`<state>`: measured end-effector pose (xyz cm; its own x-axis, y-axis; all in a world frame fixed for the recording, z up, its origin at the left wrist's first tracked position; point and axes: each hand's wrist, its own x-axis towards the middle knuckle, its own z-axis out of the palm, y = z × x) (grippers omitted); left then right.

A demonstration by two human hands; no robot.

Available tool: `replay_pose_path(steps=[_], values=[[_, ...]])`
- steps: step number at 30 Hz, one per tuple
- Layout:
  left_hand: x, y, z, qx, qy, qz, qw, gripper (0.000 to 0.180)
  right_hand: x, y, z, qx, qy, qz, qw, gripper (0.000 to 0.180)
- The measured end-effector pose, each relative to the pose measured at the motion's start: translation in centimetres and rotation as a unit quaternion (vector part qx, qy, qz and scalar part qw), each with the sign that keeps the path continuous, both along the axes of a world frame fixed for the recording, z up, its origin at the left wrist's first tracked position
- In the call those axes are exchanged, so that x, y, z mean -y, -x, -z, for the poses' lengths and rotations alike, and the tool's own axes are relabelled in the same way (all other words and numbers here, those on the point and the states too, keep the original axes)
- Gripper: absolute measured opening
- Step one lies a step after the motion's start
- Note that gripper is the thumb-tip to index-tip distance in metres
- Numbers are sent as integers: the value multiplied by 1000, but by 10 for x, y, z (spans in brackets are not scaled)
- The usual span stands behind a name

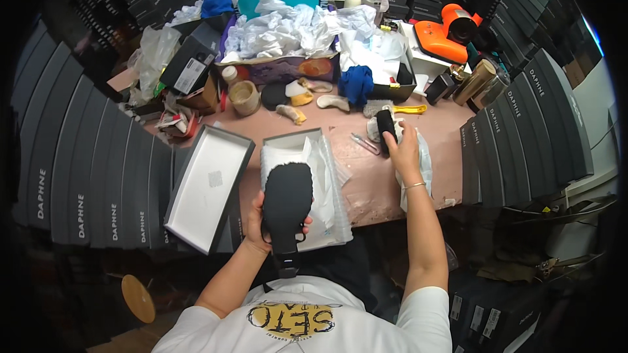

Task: Inspecting and packing shoes into boxes in a shoe manufacturing facility.

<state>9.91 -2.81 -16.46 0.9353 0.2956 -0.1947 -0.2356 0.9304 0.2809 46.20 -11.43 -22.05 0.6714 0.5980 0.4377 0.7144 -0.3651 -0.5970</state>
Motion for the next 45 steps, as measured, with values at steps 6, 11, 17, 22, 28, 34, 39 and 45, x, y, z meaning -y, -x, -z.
replay_pose_path(steps=[6, 11, 17, 22, 28, 34, 39, 45], values=[[1, -22, 52, -235, 72, 33, 969, 74, -24, -18, 48, 18, 108, 14, 994, 32], [-7, -2, 42, -53, 20, 45, 997, 81, -56, 29, -19, -141, -54, -58, 987, 36], [-12, 5, 43, 14, 73, 14, 997, 75, -209, 92, -52, 32, 5, -264, 964, 52], [-19, 16, 20, -49, 56, -34, 997, 77, -300, 106, 20, 179, 137, -277, 934, 46], [-35, 38, 29, -24, 18, -74, 997, 78, -230, 137, -45, -17, -17, -323, 946, 39], [0, 34, 3, -193, -42, -151, 969, 68, -25, 253, -92, 58, 12, -475, 878, 14], [20, 62, 5, -103, -183, -54, 976, 67, -6, 269, -100, -23, -71, -351, 934, 17], [27, 74, -13, -114, -232, -53, 965, 59, -21, 275, -100, -22, -153, -251, 956, 16]])
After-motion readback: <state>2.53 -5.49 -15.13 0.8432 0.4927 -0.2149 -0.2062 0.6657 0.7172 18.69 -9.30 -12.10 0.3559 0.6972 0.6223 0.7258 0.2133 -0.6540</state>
